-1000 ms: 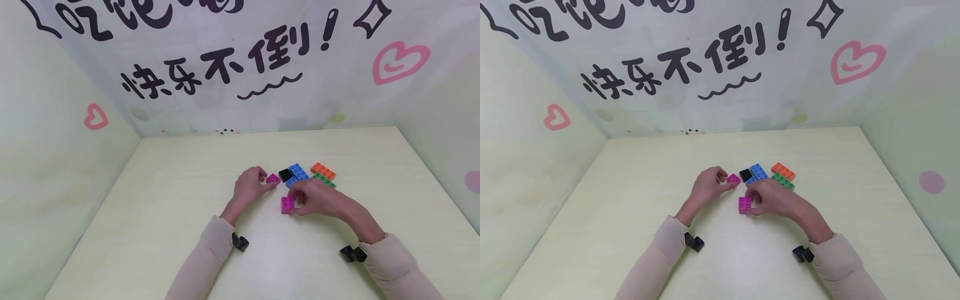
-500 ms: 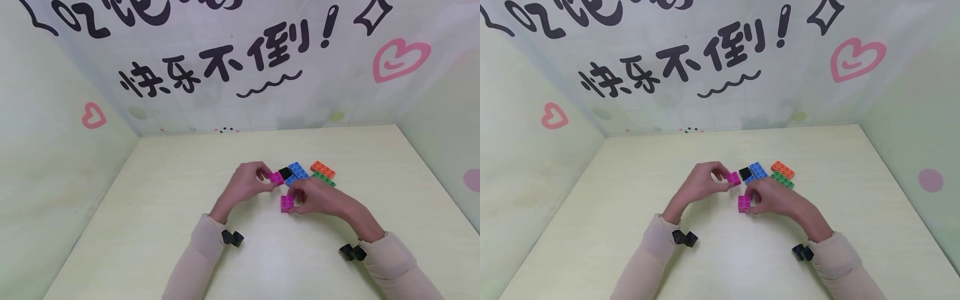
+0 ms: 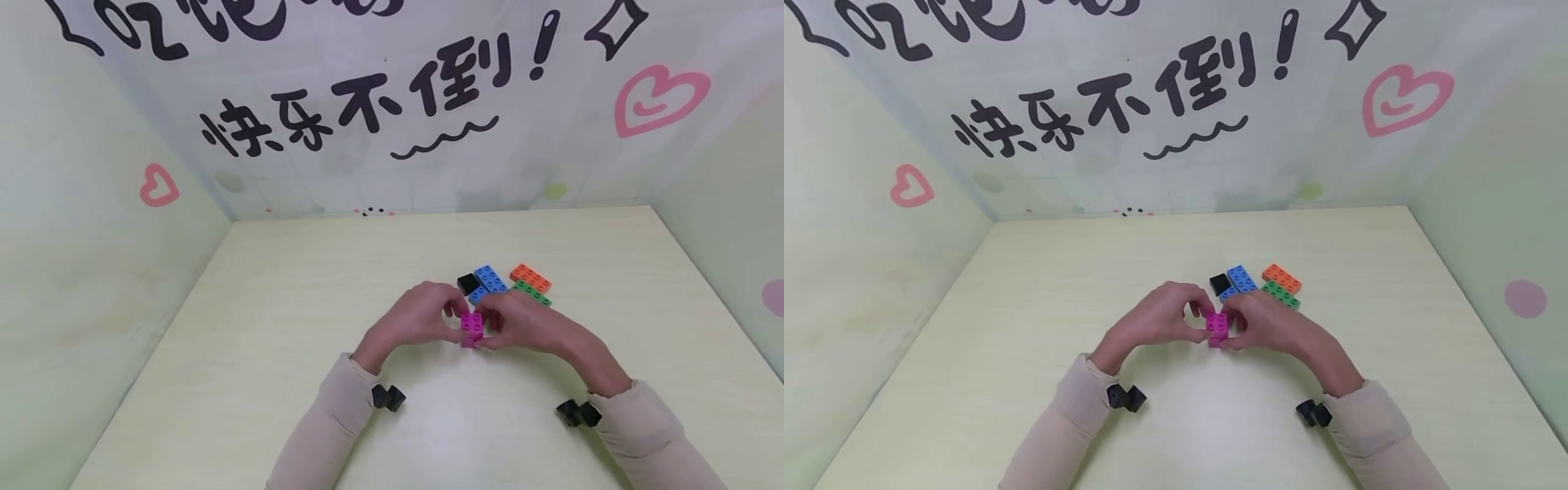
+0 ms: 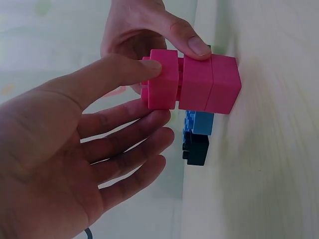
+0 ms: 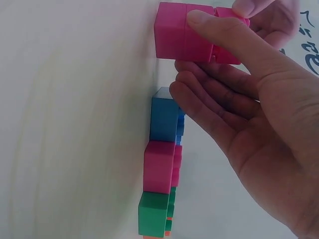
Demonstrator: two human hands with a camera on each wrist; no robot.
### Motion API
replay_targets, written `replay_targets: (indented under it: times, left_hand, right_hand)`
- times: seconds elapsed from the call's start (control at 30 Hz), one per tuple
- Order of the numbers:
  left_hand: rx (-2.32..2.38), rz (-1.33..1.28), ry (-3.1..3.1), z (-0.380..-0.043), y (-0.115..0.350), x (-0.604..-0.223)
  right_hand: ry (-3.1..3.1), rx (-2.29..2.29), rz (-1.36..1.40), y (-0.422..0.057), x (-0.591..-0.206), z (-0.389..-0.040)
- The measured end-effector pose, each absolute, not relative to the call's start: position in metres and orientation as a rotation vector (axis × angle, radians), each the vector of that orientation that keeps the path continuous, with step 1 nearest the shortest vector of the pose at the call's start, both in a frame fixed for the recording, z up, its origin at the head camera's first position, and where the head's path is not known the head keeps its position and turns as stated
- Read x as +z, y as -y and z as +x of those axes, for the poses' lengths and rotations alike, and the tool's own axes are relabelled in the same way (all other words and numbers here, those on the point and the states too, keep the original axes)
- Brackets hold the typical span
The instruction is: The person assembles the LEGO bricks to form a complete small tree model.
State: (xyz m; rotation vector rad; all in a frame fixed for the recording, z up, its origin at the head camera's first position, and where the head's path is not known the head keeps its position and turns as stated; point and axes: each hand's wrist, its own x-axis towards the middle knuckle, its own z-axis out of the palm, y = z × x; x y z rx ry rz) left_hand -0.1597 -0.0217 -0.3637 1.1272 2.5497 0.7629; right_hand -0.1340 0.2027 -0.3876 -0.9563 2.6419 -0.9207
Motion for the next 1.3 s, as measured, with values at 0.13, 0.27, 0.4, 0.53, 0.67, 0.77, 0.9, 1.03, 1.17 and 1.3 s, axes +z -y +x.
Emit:
replay_targets:
  times: [0.13,0.27,0.4,0.53,0.67,0.77,0.9,1.03,1.17,1.3]
  left_hand:
    - [0.744,1.138,-2.57,-0.157,0.021,-0.363]
    - [0.693,1.162,-2.596,-0.154,0.019,-0.361]
    - [0.649,1.176,-2.62,-0.151,0.017,-0.359]
    - [0.652,1.161,-2.624,-0.15,0.017,-0.358]
    - [0.667,1.154,-2.616,-0.151,0.017,-0.359]
    - [0.688,1.133,-2.606,-0.151,0.018,-0.359]
    - [0.716,1.117,-2.592,-0.152,0.019,-0.359]
    - [0.723,1.116,-2.586,-0.152,0.02,-0.359]
    - [0.727,1.107,-2.579,-0.152,0.02,-0.36]
    - [0.737,1.093,-2.575,-0.152,0.019,-0.36]
  right_hand:
    - [-2.641,-0.918,-0.977,-0.202,-0.388,-0.135]
    - [-2.64,-0.918,-0.99,-0.202,-0.387,-0.135]
    - [-2.649,-0.904,-0.983,-0.202,-0.386,-0.134]
    - [-2.63,-0.908,-0.923,-0.203,-0.379,-0.132]
    - [-2.608,-0.99,-0.849,-0.211,-0.369,-0.128]
    - [-2.6,-1.03,-0.852,-0.215,-0.365,-0.127]
    - [-2.587,-1.04,-0.871,-0.217,-0.364,-0.128]
    - [-2.586,-1.049,-0.865,-0.216,-0.364,-0.129]
    - [-2.585,-1.051,-0.868,-0.215,-0.364,-0.128]
    - [-2.583,-1.055,-0.863,-0.215,-0.364,-0.128]
